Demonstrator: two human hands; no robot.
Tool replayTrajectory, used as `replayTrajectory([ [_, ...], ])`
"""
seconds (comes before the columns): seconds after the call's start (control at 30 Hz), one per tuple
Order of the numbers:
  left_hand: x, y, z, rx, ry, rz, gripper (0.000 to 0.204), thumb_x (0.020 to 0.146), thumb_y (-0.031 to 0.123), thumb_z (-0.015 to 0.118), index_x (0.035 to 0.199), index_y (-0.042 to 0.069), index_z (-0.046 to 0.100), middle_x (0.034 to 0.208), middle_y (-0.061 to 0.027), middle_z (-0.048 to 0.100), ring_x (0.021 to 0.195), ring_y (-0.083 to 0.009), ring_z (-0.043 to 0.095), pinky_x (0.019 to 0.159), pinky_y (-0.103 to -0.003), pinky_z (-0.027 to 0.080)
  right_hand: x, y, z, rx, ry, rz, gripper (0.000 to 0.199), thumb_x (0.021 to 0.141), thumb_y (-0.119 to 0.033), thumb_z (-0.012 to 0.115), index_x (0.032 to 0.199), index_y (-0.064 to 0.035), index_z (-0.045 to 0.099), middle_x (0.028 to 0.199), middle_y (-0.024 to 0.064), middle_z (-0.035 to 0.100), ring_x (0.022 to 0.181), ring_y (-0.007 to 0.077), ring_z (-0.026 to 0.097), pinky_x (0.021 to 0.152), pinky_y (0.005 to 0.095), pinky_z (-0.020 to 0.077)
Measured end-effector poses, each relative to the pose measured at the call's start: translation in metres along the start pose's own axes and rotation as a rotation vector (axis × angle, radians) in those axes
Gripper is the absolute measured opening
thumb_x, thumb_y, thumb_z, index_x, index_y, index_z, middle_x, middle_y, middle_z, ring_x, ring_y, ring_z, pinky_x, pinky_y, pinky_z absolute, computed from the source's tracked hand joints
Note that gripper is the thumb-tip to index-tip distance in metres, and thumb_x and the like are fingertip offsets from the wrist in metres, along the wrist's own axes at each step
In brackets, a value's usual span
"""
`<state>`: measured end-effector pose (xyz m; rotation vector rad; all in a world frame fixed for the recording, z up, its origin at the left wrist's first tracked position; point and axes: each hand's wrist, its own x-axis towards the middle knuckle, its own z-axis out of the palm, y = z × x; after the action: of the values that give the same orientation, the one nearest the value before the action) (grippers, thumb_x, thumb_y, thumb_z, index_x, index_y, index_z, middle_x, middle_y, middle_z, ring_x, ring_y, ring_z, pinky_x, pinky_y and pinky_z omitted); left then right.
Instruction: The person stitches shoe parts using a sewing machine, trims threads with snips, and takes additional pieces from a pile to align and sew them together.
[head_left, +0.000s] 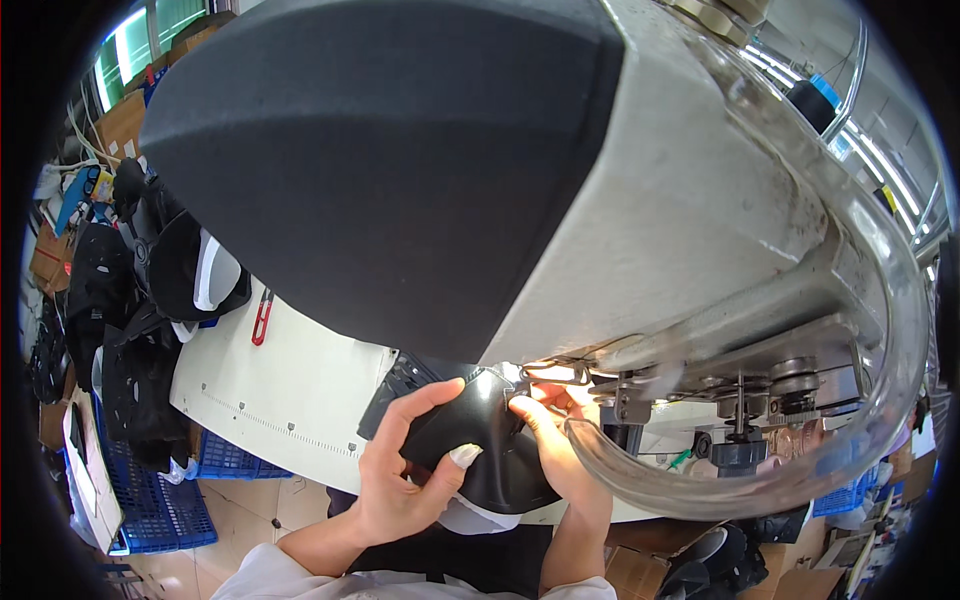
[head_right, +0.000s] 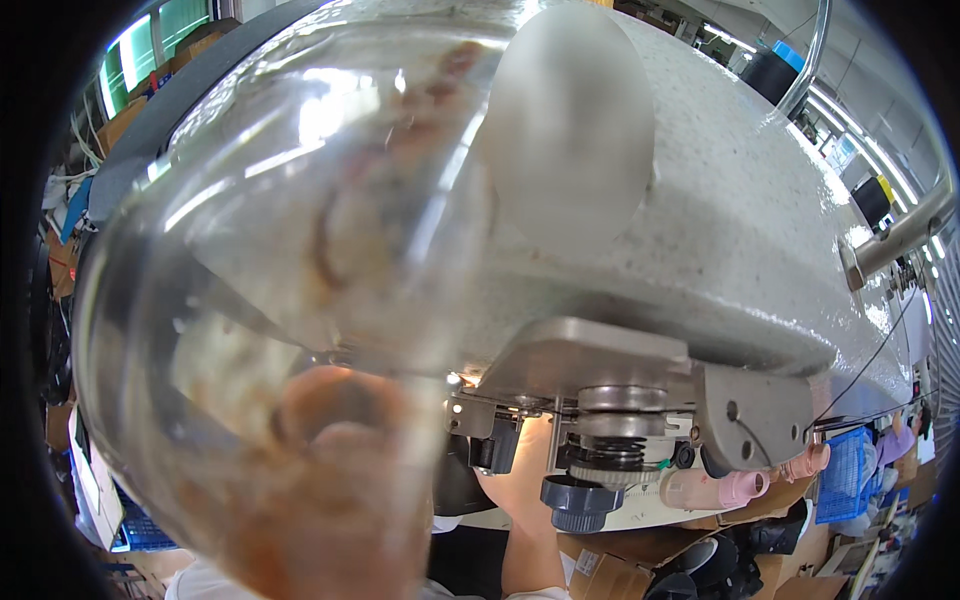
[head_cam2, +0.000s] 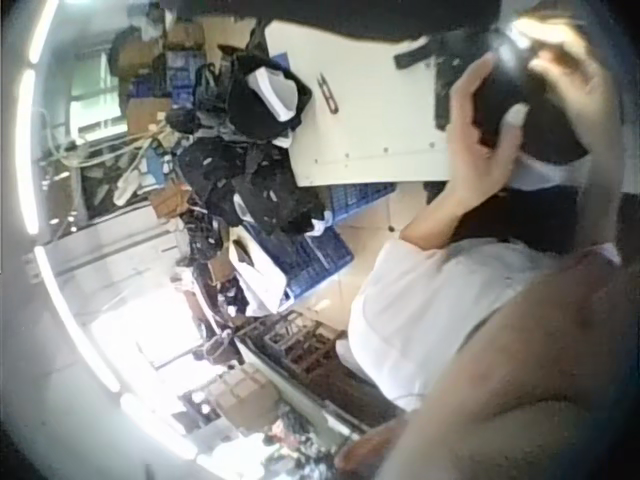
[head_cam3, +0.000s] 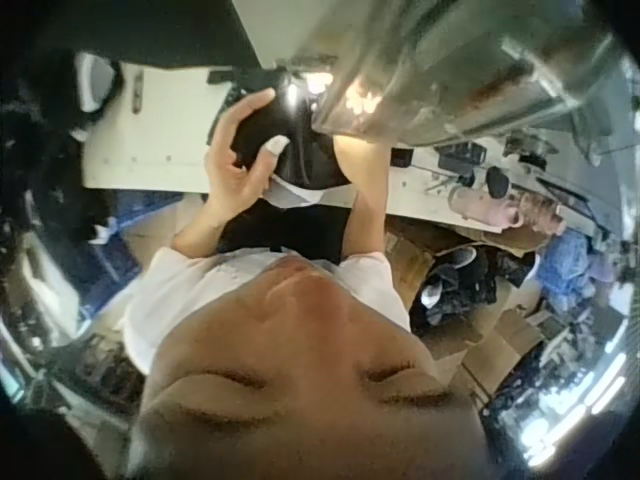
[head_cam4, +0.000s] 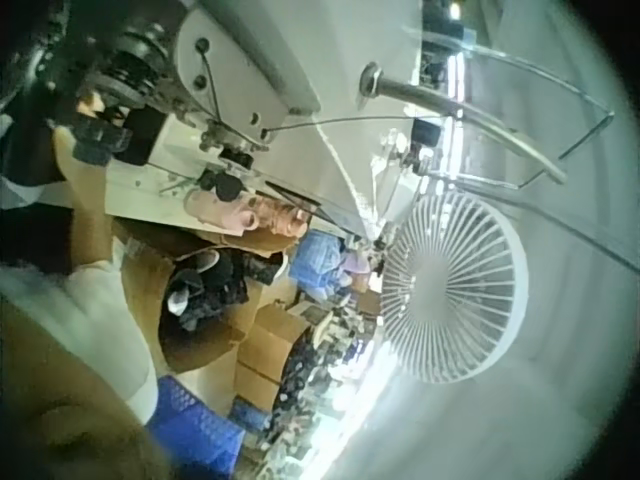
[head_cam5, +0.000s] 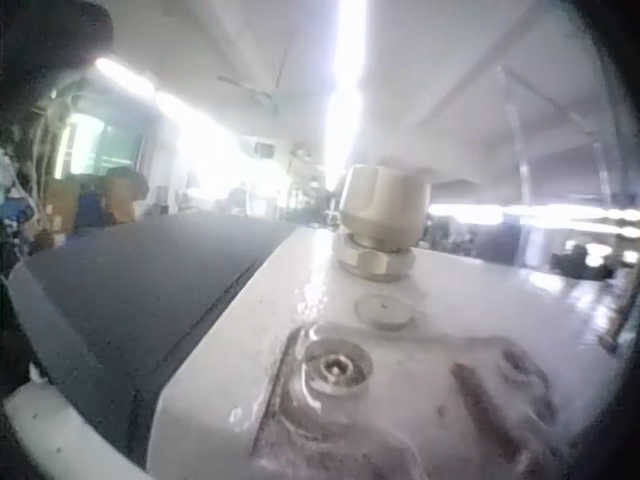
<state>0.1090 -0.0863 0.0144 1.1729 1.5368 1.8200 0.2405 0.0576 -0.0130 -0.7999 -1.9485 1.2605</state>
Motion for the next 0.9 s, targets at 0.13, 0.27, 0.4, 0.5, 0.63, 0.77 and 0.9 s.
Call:
replayTrajectory([
  [0.13,0.014,0.009,-0.017,-0.019,-0.05,-0.075,0.05,0.086,-0.001,0.066,0.133,-0.005,0.048,0.119,-0.0124,0.06,0.098,-0.0105,0.061,0.072,-0.019,0.051,-0.005,0.003,0.015,-0.001,0.167,0.064,0.032,0.084,0.003,0.072,0.113,0.0023,0.059,0.094,0.0059,0.06,0.084,0.0124,0.059,0.079,0.0268,0.0511],
  [0.27,0.033,0.016,-0.039,-0.011,-0.114,-0.165,0.044,0.084,-0.001,0.066,0.126,-0.004,0.054,0.109,-0.009,0.064,0.082,-0.0045,0.062,0.058,-0.015,0.047,-0.006,-0.008,0.025,0.125,0.168,0.05,0.029,0.083,0.008,0.071,0.108,0.0027,0.058,0.089,0.0059,0.06,0.083,0.0102,0.059,0.073,0.0211,0.0505],
  [0.4,0.039,0.006,-0.042,0.018,-0.151,-0.154,0.041,0.083,-0.001,0.067,0.122,-0.004,0.055,0.097,-0.0052,0.067,0.069,-0.0014,0.059,0.052,-0.015,0.044,-0.002,-0.029,0.033,0.294,0.226,0.094,0.026,0.083,0.011,0.069,0.105,0.0031,0.056,0.092,0.0073,0.059,0.082,0.0096,0.058,0.072,0.021,0.051],
  [0.5,0.045,-0.001,-0.046,0.057,-0.178,-0.068,0.043,0.082,-0.002,0.066,0.124,-0.005,0.055,0.098,-0.0046,0.066,0.066,-0.0003,0.056,0.05,-0.015,0.042,-0.001,-0.026,0.039,0.346,0.277,0.051,0.026,0.084,0.011,0.068,0.107,0.0037,0.056,0.093,0.0076,0.059,0.082,0.01,0.059,0.073,0.0217,0.0519],
  [0.63,0.049,-0.071,-0.059,-0.07,-0.129,-0.032,0.048,0.08,-0.006,0.063,0.127,-0.005,0.054,0.097,-0.0025,0.065,0.068,0.0002,0.054,0.05,-0.016,0.041,-0.004,-0.038,0.048,0.32,0.304,0.076,0.031,0.085,0.011,0.068,0.113,0.0047,0.056,0.094,0.0065,0.059,0.082,0.0076,0.057,0.068,0.0181,0.0495],
  [0.77,0.074,-0.011,-0.062,-0.116,-0.303,-0.126,0.044,0.079,-0.008,0.062,0.123,-0.004,0.056,0.093,-0.0024,0.066,0.062,-0.0009,0.055,0.047,-0.017,0.04,-0.006,-0.034,0.052,0.314,0.362,0.1,0.03,0.085,0.01,0.068,0.113,0.0049,0.056,0.095,0.0064,0.059,0.08,0.0053,0.056,0.059,0.0145,0.045],
  [0.9,0.081,-0.022,-0.085,-0.03,-0.313,-0.164,0.04,0.081,-0.004,0.065,0.12,-0.002,0.057,0.088,-0.0037,0.067,0.058,-0.0042,0.057,0.045,-0.018,0.04,-0.005,-0.04,0.062,0.31,0.37,0.06,0.027,0.085,0.009,0.069,0.109,0.0043,0.056,0.097,0.0074,0.06,0.08,0.0058,0.057,0.056,0.0146,0.045],
])
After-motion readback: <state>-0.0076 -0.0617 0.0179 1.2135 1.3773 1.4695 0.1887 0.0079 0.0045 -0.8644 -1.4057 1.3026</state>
